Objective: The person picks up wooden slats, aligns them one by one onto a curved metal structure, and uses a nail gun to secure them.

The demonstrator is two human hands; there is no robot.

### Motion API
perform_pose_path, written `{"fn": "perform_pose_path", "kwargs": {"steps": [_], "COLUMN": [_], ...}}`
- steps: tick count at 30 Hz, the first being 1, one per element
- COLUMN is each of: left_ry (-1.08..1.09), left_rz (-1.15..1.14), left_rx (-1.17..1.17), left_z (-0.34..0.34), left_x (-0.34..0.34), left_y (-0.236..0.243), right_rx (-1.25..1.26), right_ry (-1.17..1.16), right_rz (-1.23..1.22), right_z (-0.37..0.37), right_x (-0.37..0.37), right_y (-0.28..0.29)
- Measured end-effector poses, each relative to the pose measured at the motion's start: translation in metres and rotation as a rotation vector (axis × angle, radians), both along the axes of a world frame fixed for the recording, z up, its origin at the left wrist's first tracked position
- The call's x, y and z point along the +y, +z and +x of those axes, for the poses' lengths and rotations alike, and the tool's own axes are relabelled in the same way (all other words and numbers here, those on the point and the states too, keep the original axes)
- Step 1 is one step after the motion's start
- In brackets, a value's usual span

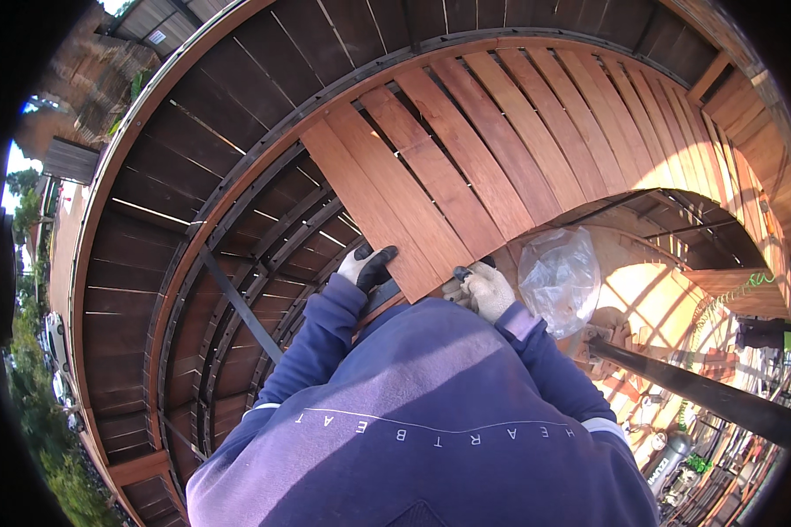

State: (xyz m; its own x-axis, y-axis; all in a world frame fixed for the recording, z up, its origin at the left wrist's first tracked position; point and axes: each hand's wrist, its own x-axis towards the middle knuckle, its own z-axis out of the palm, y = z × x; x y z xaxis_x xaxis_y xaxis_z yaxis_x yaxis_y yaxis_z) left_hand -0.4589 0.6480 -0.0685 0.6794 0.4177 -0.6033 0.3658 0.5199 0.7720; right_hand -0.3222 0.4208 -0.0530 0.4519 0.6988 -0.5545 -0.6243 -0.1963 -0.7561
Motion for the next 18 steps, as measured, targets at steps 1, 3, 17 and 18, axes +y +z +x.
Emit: {"fn": "perform_pose_path", "kwargs": {"steps": [1, 3, 17, 18], "left_ry": [0.012, 0.012, 0.138, 0.136], "left_rz": [-0.037, -0.026, -0.047, -0.044], "left_rx": [0.013, -0.006, -0.076, -0.074], "left_z": [0.0, 0.001, 0.003, 0.003], "left_x": [0.001, 0.004, -0.001, 0.0], "left_y": [-0.004, -0.013, -0.024, -0.024], "right_rx": [0.023, 0.022, 0.105, 0.119], "right_ry": [-0.015, -0.021, -0.069, -0.08], "right_rz": [-0.005, -0.01, -0.001, -0.004], "right_z": [-0.001, 0.0, 0.005, 0.006], "right_x": [0.002, 0.001, -0.002, -0.003], "right_y": [0.004, 0.0, -0.005, 0.003]}}
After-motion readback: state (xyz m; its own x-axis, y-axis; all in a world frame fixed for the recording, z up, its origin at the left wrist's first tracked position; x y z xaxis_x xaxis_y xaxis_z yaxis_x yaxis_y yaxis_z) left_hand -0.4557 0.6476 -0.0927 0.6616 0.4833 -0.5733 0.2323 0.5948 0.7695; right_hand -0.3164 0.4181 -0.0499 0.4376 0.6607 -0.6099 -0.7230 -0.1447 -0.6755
